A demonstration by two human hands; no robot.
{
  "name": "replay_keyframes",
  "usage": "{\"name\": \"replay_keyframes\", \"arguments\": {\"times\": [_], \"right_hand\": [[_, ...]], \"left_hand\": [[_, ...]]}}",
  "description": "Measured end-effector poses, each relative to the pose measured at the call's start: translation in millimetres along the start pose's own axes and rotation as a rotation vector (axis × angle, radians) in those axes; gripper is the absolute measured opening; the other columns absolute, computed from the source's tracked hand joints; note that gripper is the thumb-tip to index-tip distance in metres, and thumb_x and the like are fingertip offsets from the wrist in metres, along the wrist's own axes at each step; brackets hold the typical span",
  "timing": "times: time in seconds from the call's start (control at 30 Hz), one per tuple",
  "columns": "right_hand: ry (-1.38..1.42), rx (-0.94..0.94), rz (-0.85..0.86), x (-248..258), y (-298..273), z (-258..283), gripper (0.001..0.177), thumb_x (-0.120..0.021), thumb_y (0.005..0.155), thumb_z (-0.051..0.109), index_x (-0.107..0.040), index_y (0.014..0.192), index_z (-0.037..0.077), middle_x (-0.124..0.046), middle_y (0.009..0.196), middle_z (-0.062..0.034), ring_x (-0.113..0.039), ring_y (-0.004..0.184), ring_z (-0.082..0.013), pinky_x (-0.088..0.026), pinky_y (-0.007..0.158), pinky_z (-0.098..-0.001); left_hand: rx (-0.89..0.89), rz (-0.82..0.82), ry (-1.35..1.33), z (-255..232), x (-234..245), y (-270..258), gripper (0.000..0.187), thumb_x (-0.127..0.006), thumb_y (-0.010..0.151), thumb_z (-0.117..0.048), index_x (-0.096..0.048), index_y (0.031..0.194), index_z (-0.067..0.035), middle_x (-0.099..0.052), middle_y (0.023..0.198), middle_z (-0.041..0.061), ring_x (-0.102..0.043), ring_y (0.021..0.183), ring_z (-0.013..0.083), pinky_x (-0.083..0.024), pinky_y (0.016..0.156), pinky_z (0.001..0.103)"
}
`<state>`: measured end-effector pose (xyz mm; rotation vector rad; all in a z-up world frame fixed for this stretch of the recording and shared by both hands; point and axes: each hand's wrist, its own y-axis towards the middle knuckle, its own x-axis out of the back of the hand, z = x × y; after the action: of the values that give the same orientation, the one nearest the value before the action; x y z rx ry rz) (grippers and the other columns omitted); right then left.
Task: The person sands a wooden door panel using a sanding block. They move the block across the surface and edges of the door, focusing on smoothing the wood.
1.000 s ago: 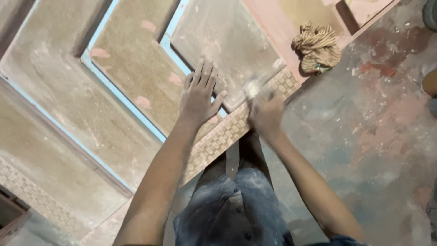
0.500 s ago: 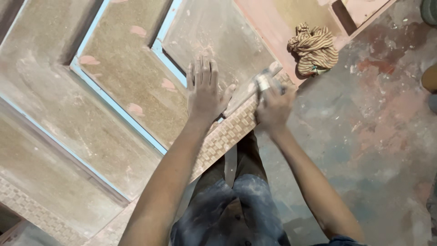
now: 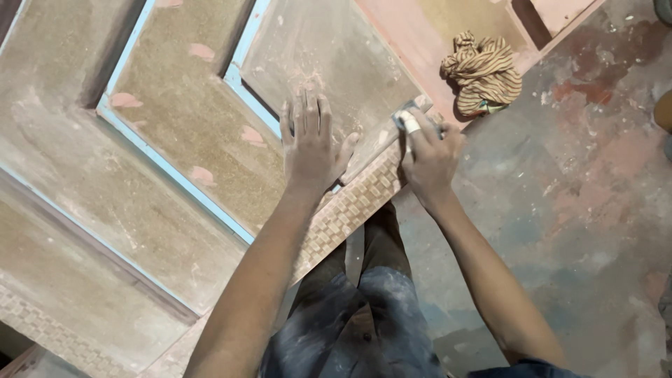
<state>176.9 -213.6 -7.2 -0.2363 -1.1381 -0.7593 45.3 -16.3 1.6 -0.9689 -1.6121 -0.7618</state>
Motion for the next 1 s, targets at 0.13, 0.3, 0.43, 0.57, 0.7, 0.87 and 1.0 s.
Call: {"name": "replay_keyframes", "arguments": {"times": [0.13,0.3,0.43,0.57,0.7,0.87,1.0], "right_hand": [[-0.084,0.233,0.043,-11,-9,11,0.02,-0.072,0.085,0.015,-0.074,0.105,0.01,-0.074,0.111,-0.0086,-0.053,0.107,-0.0378,-0.042,0.097,-0.0489],[-0.061,0.005,0.109,-6,5,-8,0.043,-0.072,0.084,0.013,-0.076,0.126,0.011,-0.074,0.108,-0.0091,-0.053,0.101,-0.0357,-0.042,0.094,-0.0486],[-0.004,0.297,0.069,7,-6,8,0.036,-0.072,0.075,0.017,-0.073,0.11,0.009,-0.077,0.124,-0.0062,-0.052,0.104,-0.0352,-0.043,0.094,-0.0479],[-0.049,0.209,0.038,-1,-8,9,0.03,-0.073,0.09,0.014,-0.076,0.12,0.013,-0.072,0.121,-0.0028,-0.053,0.105,-0.0308,-0.042,0.093,-0.0458],[-0.036,0.314,-0.024,7,0,6,0.033,-0.071,0.09,0.02,-0.075,0.122,0.014,-0.071,0.13,-0.0048,-0.053,0.108,-0.0319,-0.042,0.092,-0.0462],[-0.04,0.269,0.043,7,-7,17,0.032,-0.066,0.087,0.01,-0.076,0.118,0.012,-0.075,0.131,-0.0029,-0.054,0.107,-0.031,-0.045,0.093,-0.0446],[-0.107,0.176,-0.054,2,6,-1,0.02,-0.073,0.095,0.023,-0.081,0.111,0.016,-0.067,0.097,-0.002,-0.052,0.099,-0.0328,-0.041,0.087,-0.0471]], "left_hand": [[0.011,-0.014,0.004,0,5,1,0.086,-0.059,0.097,-0.057,-0.039,0.149,0.008,-0.035,0.158,0.03,-0.025,0.153,0.0426,-0.015,0.125,0.06],[0.022,-0.01,-0.068,-2,5,-3,0.087,-0.061,0.098,-0.057,-0.038,0.153,0.007,-0.036,0.159,0.028,-0.026,0.155,0.041,-0.015,0.128,0.06],[-0.01,-0.042,-0.113,-2,19,5,0.091,-0.063,0.092,-0.06,-0.038,0.154,0.003,-0.036,0.16,0.02,-0.026,0.151,0.0439,-0.015,0.125,0.06],[-0.014,-0.064,-0.118,-2,15,4,0.09,-0.063,0.093,-0.062,-0.039,0.155,-0.002,-0.035,0.165,0.014,-0.026,0.154,0.0427,-0.014,0.126,0.059],[-0.008,-0.039,-0.11,-3,14,4,0.089,-0.062,0.093,-0.062,-0.042,0.155,-0.001,-0.035,0.164,0.014,-0.024,0.153,0.0429,-0.012,0.126,0.06],[-0.011,-0.029,-0.059,-3,13,3,0.083,-0.06,0.096,-0.064,-0.045,0.153,-0.004,-0.035,0.166,0.011,-0.024,0.155,0.0421,-0.013,0.127,0.059],[-0.006,-0.028,-0.109,-3,14,2,0.085,-0.061,0.093,-0.063,-0.044,0.153,-0.005,-0.035,0.165,0.012,-0.025,0.154,0.0416,-0.012,0.126,0.061]]}}
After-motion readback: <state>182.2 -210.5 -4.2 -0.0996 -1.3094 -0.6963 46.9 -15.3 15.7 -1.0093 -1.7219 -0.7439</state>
